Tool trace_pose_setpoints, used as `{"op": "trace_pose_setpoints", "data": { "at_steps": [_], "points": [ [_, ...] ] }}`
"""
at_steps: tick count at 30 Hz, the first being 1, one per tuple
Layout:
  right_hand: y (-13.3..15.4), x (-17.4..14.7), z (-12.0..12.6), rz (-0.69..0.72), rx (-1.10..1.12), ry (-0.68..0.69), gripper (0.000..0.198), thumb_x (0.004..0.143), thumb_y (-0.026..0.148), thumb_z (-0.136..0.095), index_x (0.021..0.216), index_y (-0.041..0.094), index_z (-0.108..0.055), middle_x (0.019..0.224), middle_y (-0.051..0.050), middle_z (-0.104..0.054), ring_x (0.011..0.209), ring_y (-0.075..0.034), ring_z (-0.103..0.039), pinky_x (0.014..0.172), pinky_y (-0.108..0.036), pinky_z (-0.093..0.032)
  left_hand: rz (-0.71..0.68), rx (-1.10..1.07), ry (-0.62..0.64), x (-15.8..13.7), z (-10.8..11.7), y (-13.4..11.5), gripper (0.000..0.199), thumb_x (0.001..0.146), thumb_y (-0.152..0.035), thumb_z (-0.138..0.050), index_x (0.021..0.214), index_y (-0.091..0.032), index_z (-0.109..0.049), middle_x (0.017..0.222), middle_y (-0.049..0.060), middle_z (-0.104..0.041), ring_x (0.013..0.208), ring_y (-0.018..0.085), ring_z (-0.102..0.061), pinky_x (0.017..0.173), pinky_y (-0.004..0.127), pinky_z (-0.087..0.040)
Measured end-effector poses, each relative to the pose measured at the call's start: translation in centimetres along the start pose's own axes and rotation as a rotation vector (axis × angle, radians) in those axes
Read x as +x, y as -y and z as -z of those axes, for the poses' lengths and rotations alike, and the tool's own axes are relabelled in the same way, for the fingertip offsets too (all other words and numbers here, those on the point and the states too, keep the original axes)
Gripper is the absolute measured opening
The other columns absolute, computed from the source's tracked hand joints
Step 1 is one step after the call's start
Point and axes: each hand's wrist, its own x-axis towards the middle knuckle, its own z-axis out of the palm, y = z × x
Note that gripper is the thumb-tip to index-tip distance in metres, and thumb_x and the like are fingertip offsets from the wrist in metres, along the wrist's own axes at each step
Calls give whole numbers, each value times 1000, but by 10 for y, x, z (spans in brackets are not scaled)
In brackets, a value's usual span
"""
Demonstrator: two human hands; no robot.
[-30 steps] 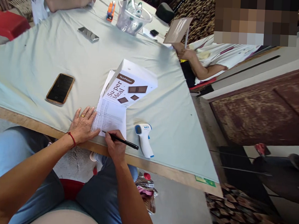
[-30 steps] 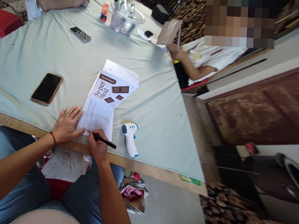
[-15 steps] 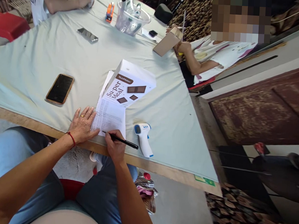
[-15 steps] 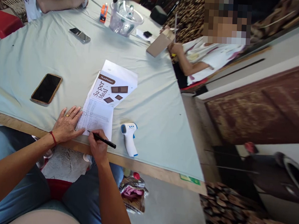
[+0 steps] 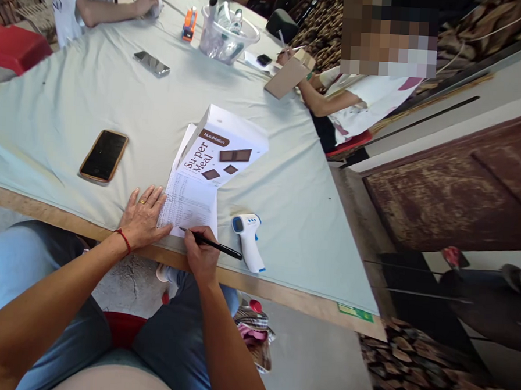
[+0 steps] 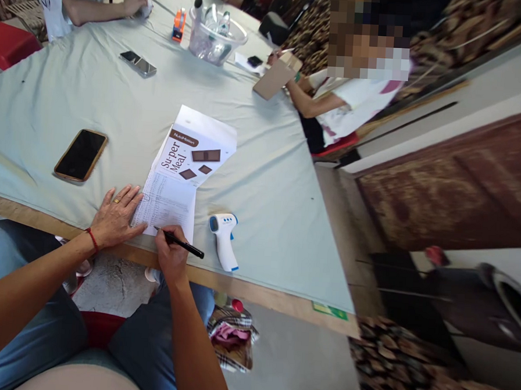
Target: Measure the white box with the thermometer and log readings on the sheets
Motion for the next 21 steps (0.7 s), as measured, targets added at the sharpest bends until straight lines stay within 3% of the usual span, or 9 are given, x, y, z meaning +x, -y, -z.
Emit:
{"op": "trace_pose_setpoints", "data": {
  "at_steps": [21],
  "points": [
    [0,1,0,15,-11,25,13,78,33,-60,70,22,-57,61,5,-56,63,-14,-51,64,-29,-45,-10,-19,-30,0,-2,2,71,86,-49,-59,147,-14,-48,161,15,-37,152,33,-30,126,57,-15]
  ]
}}
